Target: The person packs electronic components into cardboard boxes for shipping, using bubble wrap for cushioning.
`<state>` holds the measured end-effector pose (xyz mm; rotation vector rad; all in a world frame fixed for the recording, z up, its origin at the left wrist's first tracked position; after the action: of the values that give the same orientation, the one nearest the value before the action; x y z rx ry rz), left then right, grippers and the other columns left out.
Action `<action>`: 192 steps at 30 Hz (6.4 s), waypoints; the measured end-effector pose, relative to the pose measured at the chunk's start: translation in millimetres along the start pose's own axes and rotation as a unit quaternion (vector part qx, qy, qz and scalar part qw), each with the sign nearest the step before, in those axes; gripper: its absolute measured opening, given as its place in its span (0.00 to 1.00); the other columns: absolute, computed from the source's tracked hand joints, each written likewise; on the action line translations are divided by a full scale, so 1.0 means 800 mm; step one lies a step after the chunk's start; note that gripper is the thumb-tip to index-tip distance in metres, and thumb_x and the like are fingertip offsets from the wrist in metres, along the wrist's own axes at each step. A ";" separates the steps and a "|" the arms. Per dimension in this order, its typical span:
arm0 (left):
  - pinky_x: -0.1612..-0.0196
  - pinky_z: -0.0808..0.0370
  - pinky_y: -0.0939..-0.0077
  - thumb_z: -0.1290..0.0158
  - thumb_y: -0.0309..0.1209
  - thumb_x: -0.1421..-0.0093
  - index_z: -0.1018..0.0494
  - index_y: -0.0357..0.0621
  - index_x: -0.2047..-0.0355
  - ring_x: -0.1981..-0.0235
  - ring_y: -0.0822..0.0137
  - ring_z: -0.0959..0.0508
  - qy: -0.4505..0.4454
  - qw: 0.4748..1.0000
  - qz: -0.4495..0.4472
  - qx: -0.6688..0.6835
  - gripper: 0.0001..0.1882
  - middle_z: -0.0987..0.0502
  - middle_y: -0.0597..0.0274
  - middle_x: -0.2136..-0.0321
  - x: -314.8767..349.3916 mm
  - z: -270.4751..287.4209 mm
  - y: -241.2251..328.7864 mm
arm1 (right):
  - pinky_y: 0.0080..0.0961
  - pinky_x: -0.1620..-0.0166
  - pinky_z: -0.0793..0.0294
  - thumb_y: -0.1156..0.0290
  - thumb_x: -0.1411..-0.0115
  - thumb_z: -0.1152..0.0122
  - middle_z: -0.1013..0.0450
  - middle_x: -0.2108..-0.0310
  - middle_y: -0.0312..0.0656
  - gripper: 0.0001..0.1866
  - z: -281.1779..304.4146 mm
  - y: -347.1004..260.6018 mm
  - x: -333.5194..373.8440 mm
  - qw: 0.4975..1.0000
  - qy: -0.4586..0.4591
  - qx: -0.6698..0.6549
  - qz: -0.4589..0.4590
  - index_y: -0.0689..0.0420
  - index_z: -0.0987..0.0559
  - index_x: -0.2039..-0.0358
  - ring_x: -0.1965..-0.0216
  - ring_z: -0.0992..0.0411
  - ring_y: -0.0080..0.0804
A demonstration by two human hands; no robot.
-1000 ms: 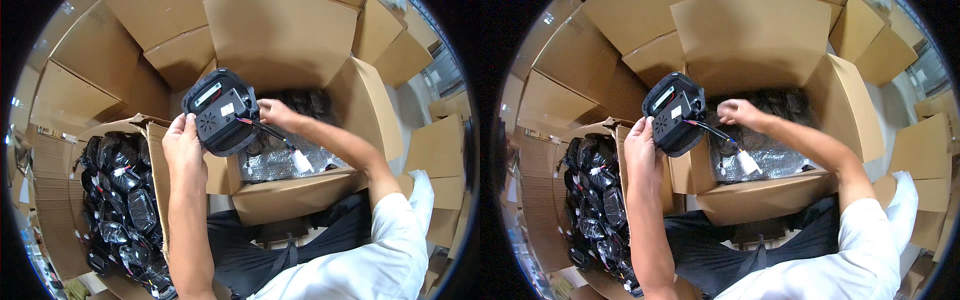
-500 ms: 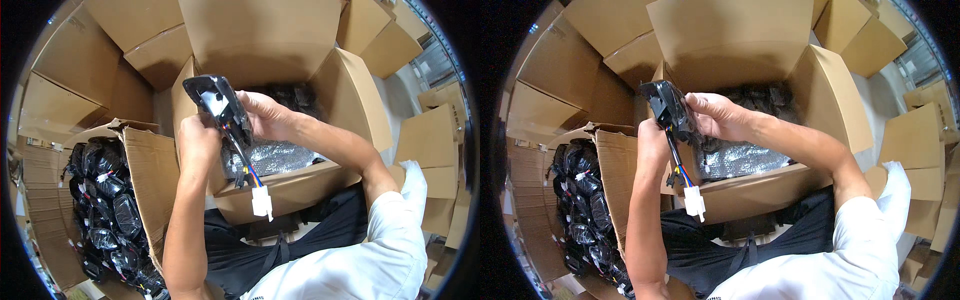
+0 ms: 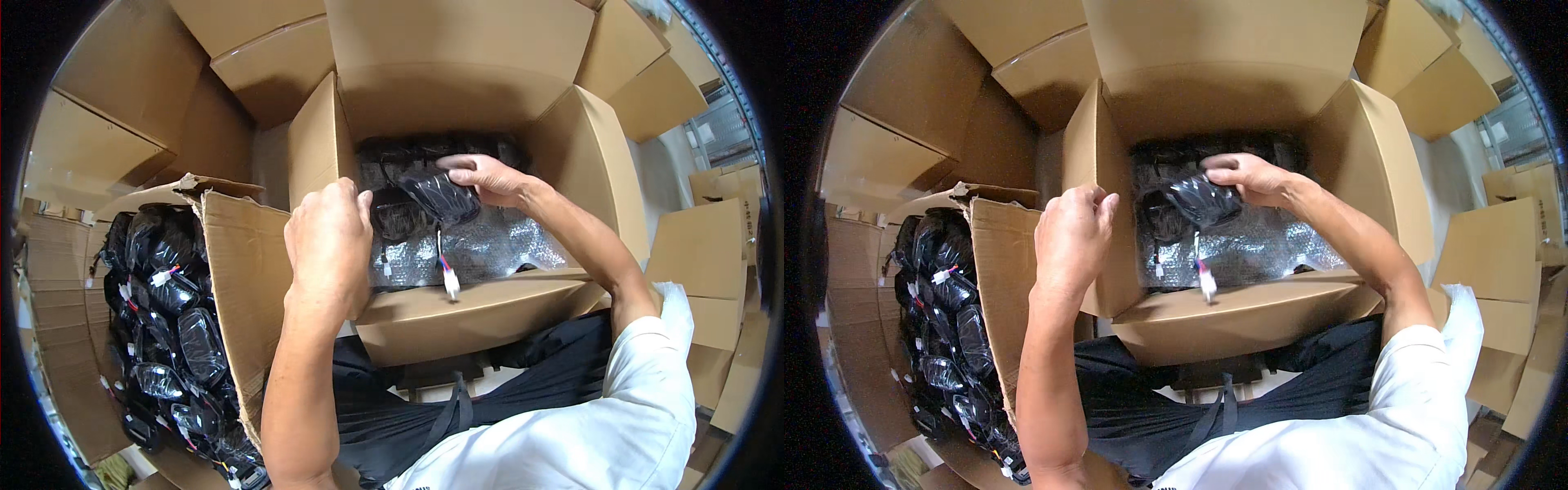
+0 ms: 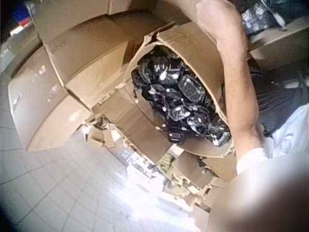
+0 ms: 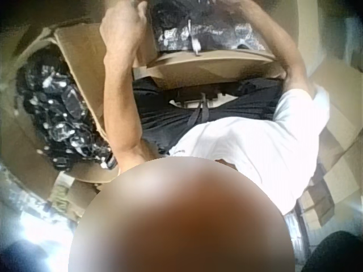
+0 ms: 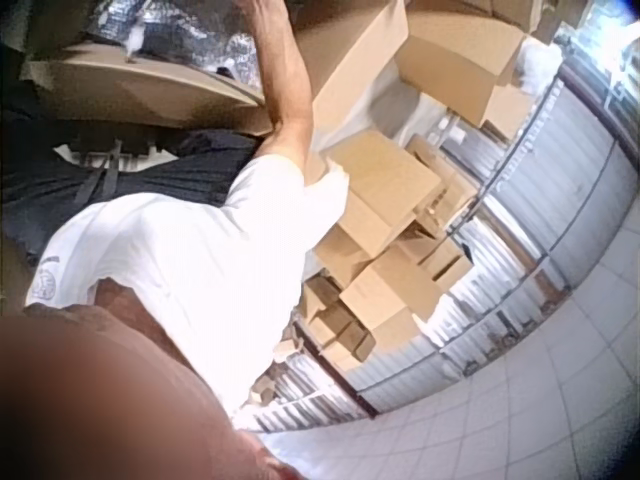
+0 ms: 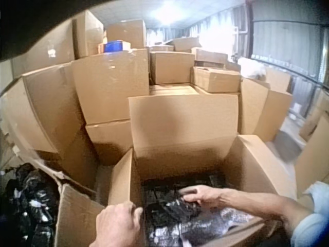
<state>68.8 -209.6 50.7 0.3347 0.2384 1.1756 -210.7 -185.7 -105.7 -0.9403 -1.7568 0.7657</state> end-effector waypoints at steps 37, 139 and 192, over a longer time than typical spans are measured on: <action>0.46 0.30 0.50 0.39 0.46 0.46 0.26 0.33 0.54 0.50 0.43 0.27 0.267 0.861 0.335 -0.275 0.29 0.24 0.38 0.56 0.378 0.309 -0.532 | 0.35 0.54 0.22 0.66 0.52 0.26 0.21 0.59 0.56 0.27 0.047 0.071 0.159 0.734 0.016 0.677 -0.054 0.67 0.20 0.53 0.58 0.21 0.45; 0.79 0.36 0.85 0.50 0.50 0.32 0.32 0.48 0.68 0.83 0.81 0.40 -0.059 0.480 0.102 0.869 0.19 0.36 0.74 0.81 0.026 0.004 0.026 | 0.34 0.41 0.31 0.46 0.42 0.34 0.27 0.46 0.39 0.33 -0.131 -0.067 0.083 0.940 -0.191 -0.156 0.234 0.54 0.29 0.43 0.44 0.29 0.30; 0.59 0.24 0.74 0.53 0.47 0.29 0.26 0.35 0.51 0.61 0.67 0.20 0.101 0.780 -0.060 0.614 0.24 0.21 0.54 0.58 0.065 0.057 0.046 | 0.41 0.52 0.26 0.62 0.45 0.30 0.26 0.55 0.48 0.33 -0.112 0.193 -0.051 0.972 0.095 0.123 -0.177 0.66 0.33 0.45 0.53 0.28 0.40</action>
<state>72.5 -154.8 106.3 1.3179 1.2174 0.7734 -78.2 -135.7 -221.4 -0.4976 -1.5604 0.6207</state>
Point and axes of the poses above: each hand's wrist, its own x-axis away from the middle knuckle, its own z-axis out of the back of the hand, y = z × x, the point moved 3 cm from there along -x, towards the middle knuckle
